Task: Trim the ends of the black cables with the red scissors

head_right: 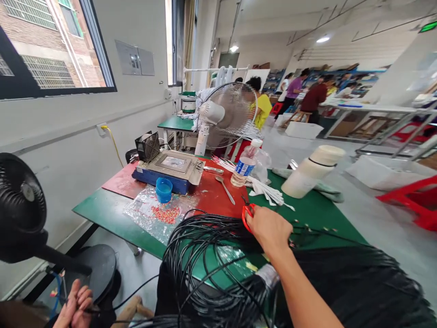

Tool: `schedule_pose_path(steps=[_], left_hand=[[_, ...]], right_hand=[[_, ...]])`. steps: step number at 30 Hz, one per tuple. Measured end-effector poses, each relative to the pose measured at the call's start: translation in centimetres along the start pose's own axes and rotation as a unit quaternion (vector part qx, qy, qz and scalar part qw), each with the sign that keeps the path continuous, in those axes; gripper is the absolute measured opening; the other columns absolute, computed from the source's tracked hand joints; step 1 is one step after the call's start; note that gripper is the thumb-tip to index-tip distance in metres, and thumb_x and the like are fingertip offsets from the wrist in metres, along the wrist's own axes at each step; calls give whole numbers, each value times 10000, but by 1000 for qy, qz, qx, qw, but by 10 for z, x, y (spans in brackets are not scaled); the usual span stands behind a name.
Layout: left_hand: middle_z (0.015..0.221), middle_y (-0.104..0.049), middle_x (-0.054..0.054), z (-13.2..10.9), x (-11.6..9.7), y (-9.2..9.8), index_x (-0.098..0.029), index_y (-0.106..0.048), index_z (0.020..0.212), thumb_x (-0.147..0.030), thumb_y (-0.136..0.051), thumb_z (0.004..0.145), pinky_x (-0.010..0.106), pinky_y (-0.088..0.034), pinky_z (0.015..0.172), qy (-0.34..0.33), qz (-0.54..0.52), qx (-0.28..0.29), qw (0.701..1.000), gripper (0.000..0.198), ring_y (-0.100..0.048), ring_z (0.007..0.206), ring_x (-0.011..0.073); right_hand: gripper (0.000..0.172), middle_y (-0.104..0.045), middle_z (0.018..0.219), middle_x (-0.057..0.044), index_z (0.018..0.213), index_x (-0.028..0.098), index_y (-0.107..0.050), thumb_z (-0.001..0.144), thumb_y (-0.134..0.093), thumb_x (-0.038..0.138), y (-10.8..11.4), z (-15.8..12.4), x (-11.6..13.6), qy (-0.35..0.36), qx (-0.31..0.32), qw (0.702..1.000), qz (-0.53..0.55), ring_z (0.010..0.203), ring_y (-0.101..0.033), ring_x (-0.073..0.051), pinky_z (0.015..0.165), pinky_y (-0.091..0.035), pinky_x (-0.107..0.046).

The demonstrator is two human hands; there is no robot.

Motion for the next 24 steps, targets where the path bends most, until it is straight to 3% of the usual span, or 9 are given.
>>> schedule_pose_path(steps=[2, 5, 7, 9, 12, 15, 17, 19, 24], left_hand=[[617, -441, -35, -12, -1, -4, -229, -603, 818, -208, -699, 595, 162, -383, 414, -1, -13, 18, 1000, 244, -423, 540, 74], [598, -483, -39, -30, 4, -10, -184, -616, 827, -164, -768, 509, 143, -390, 408, 14, -14, 20, 1000, 353, -452, 512, 57], [541, -489, -49, -41, 11, -18, -171, -615, 852, -209, -775, 521, 125, -364, 404, 41, 13, 35, 998, 370, -431, 459, 36], [476, -473, -60, -50, 15, -26, -158, -614, 825, -306, -758, 546, 116, -283, 366, 41, 41, 58, 997, 347, -378, 395, 17], [443, -460, -63, -59, 16, -31, -141, -615, 758, -416, -724, 557, 136, -179, 343, 14, 89, 66, 994, 357, -329, 346, 5], [394, -462, -51, -64, 20, -32, -134, -613, 708, -454, -706, 556, 165, -148, 351, 13, 141, 92, 986, 366, -323, 321, 18], [348, -464, -38, -65, 27, -33, -137, -605, 682, -455, -694, 571, 176, -134, 357, 29, 166, 116, 979, 349, -321, 305, 29], [336, -477, -26, -64, 35, -35, -140, -607, 683, -442, -685, 590, 181, -141, 363, 52, 179, 128, 974, 326, -338, 302, 38], [551, -587, 23, -59, 40, -49, -121, -641, 679, -382, -718, 573, 189, -299, 425, 52, 119, 139, 982, 292, -486, 441, 73]], right_hand=[[338, -591, 649, -85, 667, 179, -595, 810, -400, 415, 9, -8, 35, 45, 4, 999, -21, 556, -538, -194, 488, -295, -274], [337, -599, 686, -52, 674, 185, -590, 791, -431, 458, 6, -33, 107, 206, 78, 969, 114, 620, -535, -177, 525, -306, -254], [315, -587, 659, -35, 674, 178, -609, 788, -453, 427, -6, -62, 159, 318, 186, 897, 244, 616, -512, -153, 552, -323, -240], [251, -575, 653, -19, 723, 171, -643, 767, -505, 376, -21, -96, 205, 385, 304, 798, 350, 606, -489, -132, 558, -330, -226], [266, -512, 599, 12, 820, 160, -674, 698, -607, 387, -44, -135, 249, 385, 428, 689, 441, 543, -407, -100, 510, -299, -212], [347, -461, 571, 30, 833, 148, -672, 648, -652, 441, -63, -159, 267, 338, 532, 595, 499, 516, -351, -79, 481, -274, -205], [347, -451, 559, 34, 802, 142, -665, 650, -646, 454, -72, -166, 267, 308, 580, 550, 516, 507, -342, -72, 475, -273, -201], [327, -441, 540, 38, 747, 134, -652, 655, -641, 448, -79, -168, 263, 293, 591, 539, 523, 498, -339, -66, 471, -274, -197], [335, -493, 563, 18, 688, 121, -624, 671, -639, 454, -84, -164, 258, 307, 550, 561, 537, 523, -413, -80, 523, -331, -207]])
Point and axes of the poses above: each hand's wrist, its own z-axis towards the middle knuckle, its own y-axis out of the back of the hand, x = y × z, the point moved 5 cm from there along z, towards the middle knuckle
